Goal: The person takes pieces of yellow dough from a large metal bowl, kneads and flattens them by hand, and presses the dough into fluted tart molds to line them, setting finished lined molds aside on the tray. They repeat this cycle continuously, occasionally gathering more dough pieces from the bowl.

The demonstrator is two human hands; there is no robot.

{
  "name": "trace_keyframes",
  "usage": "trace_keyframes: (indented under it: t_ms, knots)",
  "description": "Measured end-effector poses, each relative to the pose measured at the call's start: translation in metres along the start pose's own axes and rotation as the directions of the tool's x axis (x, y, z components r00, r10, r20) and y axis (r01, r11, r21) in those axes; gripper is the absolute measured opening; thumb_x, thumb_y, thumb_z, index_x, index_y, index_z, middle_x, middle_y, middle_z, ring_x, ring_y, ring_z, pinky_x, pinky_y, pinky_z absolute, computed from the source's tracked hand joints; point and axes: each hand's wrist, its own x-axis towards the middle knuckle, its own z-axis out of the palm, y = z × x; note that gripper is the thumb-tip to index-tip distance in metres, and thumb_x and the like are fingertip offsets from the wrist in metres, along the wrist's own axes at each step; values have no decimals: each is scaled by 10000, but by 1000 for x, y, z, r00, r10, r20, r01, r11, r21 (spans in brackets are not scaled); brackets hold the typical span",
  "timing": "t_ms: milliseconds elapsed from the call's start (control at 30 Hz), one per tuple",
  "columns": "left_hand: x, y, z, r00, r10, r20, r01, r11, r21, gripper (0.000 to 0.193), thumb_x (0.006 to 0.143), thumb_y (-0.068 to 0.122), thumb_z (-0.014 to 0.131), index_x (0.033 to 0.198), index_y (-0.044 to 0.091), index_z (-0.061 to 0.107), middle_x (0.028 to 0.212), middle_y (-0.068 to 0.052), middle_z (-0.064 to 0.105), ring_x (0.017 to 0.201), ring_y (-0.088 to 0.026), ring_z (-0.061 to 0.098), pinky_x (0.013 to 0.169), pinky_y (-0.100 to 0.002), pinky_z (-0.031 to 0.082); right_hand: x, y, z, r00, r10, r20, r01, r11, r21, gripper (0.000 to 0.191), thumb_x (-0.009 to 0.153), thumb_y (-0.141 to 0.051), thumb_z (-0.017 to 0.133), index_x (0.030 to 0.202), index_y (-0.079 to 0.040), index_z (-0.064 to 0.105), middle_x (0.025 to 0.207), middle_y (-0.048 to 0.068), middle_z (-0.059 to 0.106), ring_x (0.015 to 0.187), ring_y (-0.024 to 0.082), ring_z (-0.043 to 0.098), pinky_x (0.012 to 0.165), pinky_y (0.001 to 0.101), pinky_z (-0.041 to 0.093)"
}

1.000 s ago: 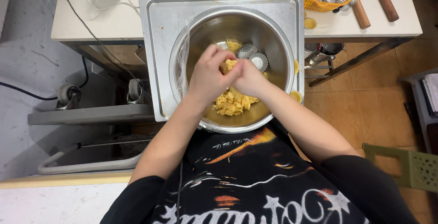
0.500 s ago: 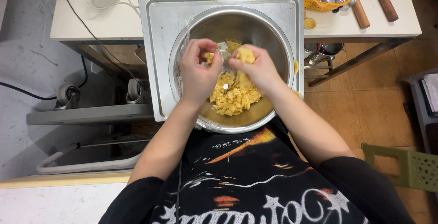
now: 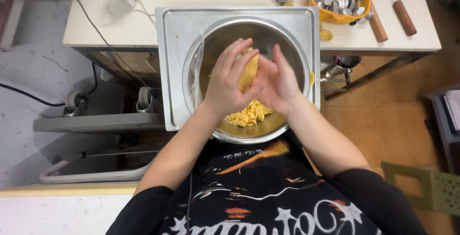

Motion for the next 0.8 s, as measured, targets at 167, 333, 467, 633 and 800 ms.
trace_keyframes:
  t_ms: [167, 333, 467, 633, 800]
  knots:
    - [6, 3, 5, 996, -7, 94, 12, 999, -45, 746, 833, 360, 847, 1396, -25, 544, 1403, -198, 569, 1309, -378, 572, 1109, -461, 483, -2, 11, 11, 1000, -6, -4, 6, 996, -92, 1023, 895, -828, 347, 1587, -77, 294, 1556, 127, 439, 1458, 282, 434, 1209, 462, 355]
    - [7, 1, 6, 999, -33, 23, 35, 996, -86, 524, 717, 330, 913, 1073, 25, 679, 1079, -121, 650, 1004, -315, 664, 881, -404, 554, -9, 15, 9, 997, -3, 80, 8, 998, -61, 1155, 850, -900, 294, 1576, -2, 316, 1557, 153, 446, 1465, 282, 429, 1226, 454, 326]
    - [-2, -4, 8, 989, -119, -89, 96, 969, -228, 255, 776, 191, 880, 908, 53, 711, 921, -73, 670, 862, -251, 680, 779, -348, 563, -12, 24, 6, 988, 51, 146, -72, 987, 143, 1157, 861, -897, 294, 1568, 17, 331, 1548, 153, 456, 1459, 296, 426, 1224, 517, 296]
    - [-13, -15, 6, 914, -396, -86, 320, 836, -446, 227, 875, 230, 832, 856, 37, 715, 806, -29, 676, 752, -131, 650, 681, -278, 508, -2, 33, 14, 977, -156, -145, 137, 982, -131, 1037, 927, -816, 369, 1676, -110, 238, 1501, 153, 311, 1412, 355, 326, 1246, 571, 230]
    - [-14, -12, 24, 774, -633, 26, 453, 524, -721, 437, 1087, 364, 631, 817, 20, 647, 755, 41, 610, 718, -46, 539, 660, -234, 429, 7, 28, 29, 680, -617, 395, 627, 211, -750, 937, 1056, -760, 352, 1694, -86, 224, 1811, 174, 59, 1662, 328, 28, 1368, 455, 53]
